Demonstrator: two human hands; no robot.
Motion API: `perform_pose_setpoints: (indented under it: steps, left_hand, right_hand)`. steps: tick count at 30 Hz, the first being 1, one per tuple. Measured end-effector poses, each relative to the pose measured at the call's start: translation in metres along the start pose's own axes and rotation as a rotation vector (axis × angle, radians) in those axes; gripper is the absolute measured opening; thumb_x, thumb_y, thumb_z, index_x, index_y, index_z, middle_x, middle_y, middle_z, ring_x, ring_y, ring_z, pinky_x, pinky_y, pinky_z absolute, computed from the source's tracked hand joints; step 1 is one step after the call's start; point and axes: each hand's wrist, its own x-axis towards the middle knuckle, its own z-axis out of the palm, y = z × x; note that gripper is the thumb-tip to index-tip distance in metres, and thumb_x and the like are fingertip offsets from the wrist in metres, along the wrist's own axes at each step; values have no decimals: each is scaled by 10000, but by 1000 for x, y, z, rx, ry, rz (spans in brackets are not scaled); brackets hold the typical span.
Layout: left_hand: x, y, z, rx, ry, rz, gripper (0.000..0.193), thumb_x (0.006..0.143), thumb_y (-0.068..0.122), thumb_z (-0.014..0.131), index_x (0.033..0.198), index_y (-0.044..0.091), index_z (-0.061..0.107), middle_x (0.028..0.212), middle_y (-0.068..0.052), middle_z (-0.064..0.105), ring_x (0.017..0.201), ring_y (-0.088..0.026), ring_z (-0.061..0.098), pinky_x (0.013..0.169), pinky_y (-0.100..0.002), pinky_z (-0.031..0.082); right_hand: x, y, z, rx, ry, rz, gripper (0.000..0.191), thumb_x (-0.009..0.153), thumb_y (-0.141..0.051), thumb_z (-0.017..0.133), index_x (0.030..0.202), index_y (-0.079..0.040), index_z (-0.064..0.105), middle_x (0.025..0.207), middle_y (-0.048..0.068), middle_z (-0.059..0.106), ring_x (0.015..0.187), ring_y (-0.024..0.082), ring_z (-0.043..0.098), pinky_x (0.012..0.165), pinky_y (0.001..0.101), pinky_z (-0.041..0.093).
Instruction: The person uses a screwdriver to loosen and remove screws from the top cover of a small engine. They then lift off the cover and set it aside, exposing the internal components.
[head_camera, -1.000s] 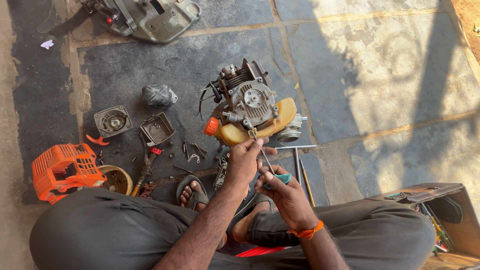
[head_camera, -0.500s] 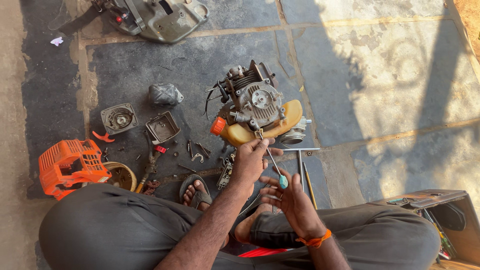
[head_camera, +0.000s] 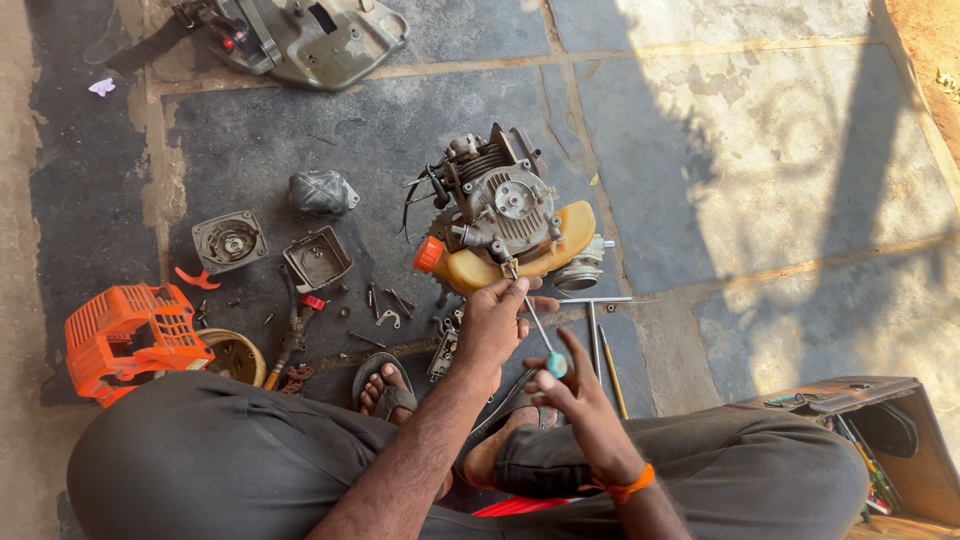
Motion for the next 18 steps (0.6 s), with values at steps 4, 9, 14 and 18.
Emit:
perform_pose_setpoints:
  steps: [4, 9, 14, 18]
  left_hand:
    - [-1, 0, 1, -16, 7, -24, 326, 1066, 239, 465, 1204, 45, 687, 879, -65, 775, 527, -24, 414, 494, -168, 393]
    - [0, -1, 2, -55, -22, 16, 324, 1080, 250, 478, 1191, 24, 681, 889, -76, 771, 545, -21, 429, 510, -167, 405]
    - [-1, -1, 1, 6, -3, 3, 319, 1057, 251, 472, 1188, 41, 675, 890, -76, 777, 519, -25, 418, 467, -176, 367]
    - [-1, -1, 0, -26, -18, 17, 337, 1070, 256, 470, 1198, 30, 683, 902, -84, 783, 527, -16, 448, 475, -169, 394]
  right_hand:
    - [-1, 9, -7, 549, -327, 116, 742, 1008, -477, 474, 1563, 5, 367, 1267, 211, 663, 1051, 265, 666, 944, 412, 556]
    - [-2, 21, 11, -916, 373, -518, 551, 958, -142, 525, 1508, -165, 536, 1280, 109, 699, 1097, 207, 670, 896, 356, 565]
    - [4, 8, -7, 130, 170, 61, 579, 920, -153, 462, 1495, -77, 454, 1154, 133, 704, 926, 207, 678, 822, 378, 567]
    - [1, 1, -17, 535, -110, 256, 698, 1018, -507, 412, 1407, 65, 508, 1110, 157, 715, 945, 210, 682, 856, 377, 573]
